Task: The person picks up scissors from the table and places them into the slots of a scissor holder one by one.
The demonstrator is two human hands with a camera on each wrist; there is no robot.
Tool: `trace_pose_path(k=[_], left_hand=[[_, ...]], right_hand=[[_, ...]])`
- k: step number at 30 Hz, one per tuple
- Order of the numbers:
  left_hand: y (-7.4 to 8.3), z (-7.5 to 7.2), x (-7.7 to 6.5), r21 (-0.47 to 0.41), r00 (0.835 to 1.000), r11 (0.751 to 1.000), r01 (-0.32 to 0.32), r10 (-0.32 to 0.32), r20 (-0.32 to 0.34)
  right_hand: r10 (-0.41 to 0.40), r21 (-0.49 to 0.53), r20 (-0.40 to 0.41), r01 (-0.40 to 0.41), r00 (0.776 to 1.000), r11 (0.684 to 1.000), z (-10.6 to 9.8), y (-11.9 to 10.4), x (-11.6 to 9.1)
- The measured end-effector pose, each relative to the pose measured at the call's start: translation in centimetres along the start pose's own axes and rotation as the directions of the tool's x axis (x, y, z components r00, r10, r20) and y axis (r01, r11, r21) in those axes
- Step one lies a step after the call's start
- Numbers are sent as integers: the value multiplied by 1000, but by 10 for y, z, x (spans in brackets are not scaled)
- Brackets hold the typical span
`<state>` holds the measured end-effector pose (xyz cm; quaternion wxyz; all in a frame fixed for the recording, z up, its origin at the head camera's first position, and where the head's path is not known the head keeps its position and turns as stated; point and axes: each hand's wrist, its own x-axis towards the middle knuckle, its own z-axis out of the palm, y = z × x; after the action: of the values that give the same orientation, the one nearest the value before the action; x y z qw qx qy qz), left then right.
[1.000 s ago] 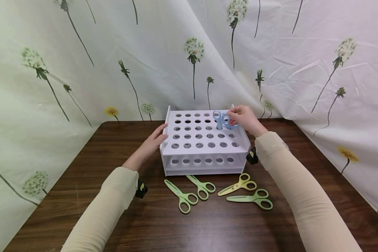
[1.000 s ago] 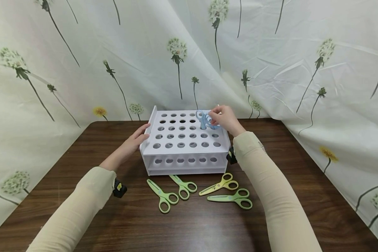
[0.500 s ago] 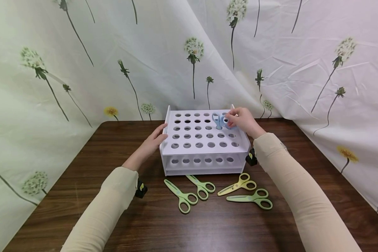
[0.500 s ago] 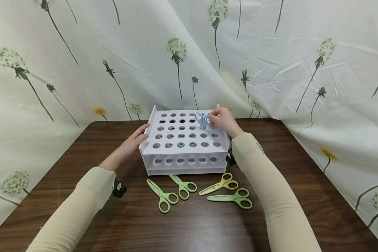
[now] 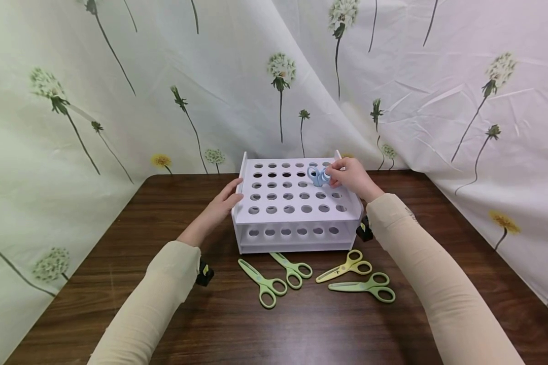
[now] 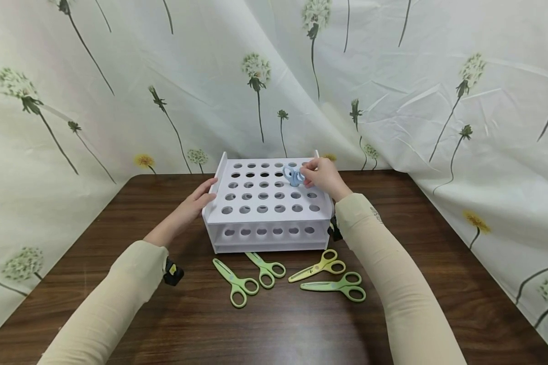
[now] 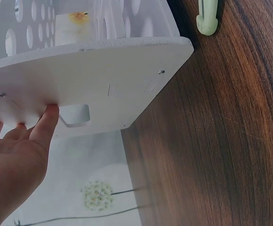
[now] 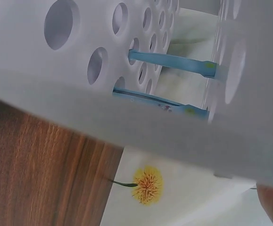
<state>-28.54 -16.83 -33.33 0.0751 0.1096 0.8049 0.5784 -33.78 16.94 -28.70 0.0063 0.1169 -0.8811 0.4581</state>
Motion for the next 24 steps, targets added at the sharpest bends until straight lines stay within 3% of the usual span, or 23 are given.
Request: trace_pose_path(k=[16, 24], left_hand=[[-1, -2, 1, 37, 1000, 999, -6, 6, 5], [4, -1, -3, -3, 1000, 1000, 2, -2, 20]], right_hand=[[7, -26, 19, -6, 1000, 1000, 0, -3, -1], [39, -56, 27, -37, 999, 998, 1, -3, 1]])
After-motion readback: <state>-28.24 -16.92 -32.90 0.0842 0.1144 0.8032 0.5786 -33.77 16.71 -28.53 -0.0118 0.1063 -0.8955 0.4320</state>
